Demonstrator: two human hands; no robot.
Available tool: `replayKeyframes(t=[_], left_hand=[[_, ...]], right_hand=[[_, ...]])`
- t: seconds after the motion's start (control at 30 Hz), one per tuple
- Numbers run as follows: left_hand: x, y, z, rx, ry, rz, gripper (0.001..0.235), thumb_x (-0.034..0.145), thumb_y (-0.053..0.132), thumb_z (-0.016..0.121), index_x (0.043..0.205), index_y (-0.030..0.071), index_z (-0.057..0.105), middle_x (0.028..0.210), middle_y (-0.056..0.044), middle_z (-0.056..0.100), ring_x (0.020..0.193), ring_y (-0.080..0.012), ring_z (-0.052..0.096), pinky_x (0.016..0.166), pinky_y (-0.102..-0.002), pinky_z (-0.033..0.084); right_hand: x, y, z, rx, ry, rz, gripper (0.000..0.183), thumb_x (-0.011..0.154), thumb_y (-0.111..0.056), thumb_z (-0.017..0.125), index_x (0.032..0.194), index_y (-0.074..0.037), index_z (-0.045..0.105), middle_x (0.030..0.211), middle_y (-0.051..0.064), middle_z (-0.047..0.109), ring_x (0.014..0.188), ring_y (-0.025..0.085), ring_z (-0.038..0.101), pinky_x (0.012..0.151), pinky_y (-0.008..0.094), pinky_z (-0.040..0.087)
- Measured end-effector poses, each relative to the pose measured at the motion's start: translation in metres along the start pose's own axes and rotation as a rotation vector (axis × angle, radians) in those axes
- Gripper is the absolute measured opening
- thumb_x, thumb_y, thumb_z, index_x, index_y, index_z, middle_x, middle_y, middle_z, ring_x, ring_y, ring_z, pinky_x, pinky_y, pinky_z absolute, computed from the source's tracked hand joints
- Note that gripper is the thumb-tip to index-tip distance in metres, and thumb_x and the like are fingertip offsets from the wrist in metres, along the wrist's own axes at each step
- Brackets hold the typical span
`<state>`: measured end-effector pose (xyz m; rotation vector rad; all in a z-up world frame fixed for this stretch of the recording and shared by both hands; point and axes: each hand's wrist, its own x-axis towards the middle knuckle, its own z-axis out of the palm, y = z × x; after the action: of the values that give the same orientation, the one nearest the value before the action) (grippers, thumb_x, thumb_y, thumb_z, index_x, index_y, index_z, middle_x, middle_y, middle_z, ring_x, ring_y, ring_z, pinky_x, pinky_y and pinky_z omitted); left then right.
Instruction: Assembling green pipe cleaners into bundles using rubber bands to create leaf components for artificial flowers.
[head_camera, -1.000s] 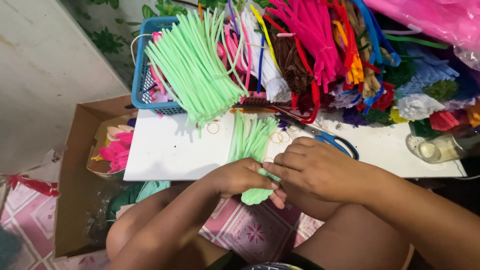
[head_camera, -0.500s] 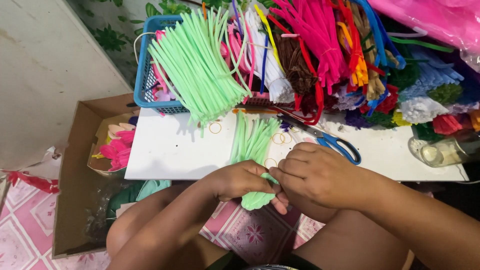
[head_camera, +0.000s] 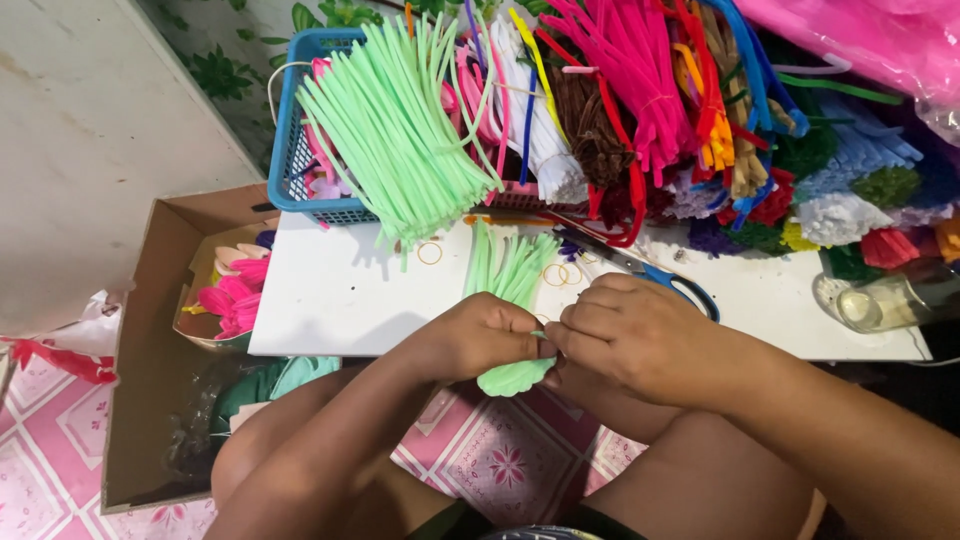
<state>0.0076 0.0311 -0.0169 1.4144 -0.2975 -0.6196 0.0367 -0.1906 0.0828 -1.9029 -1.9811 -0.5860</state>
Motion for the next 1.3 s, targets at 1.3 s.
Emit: replayKeyframes(t=[1.3], left_hand=[[-0.025,0.037,0.031,-0.241,0.163,0.138,0.013,0.091,0.005,0.071,0.094,-0.007,0.077,0.072,-0.019,0.076,0.061,-0.0140,0.072,0.054,-0.023,0.057]], right_hand=[[-0.006,-0.002,-0.020,-0.348,0.243,0.125,0.008,0.097,-0.010,0.067,0.095,-0.010,0.075,0.116,0.013,0.070,0.107,0.035,0.067,0.089,0.049,0.052]])
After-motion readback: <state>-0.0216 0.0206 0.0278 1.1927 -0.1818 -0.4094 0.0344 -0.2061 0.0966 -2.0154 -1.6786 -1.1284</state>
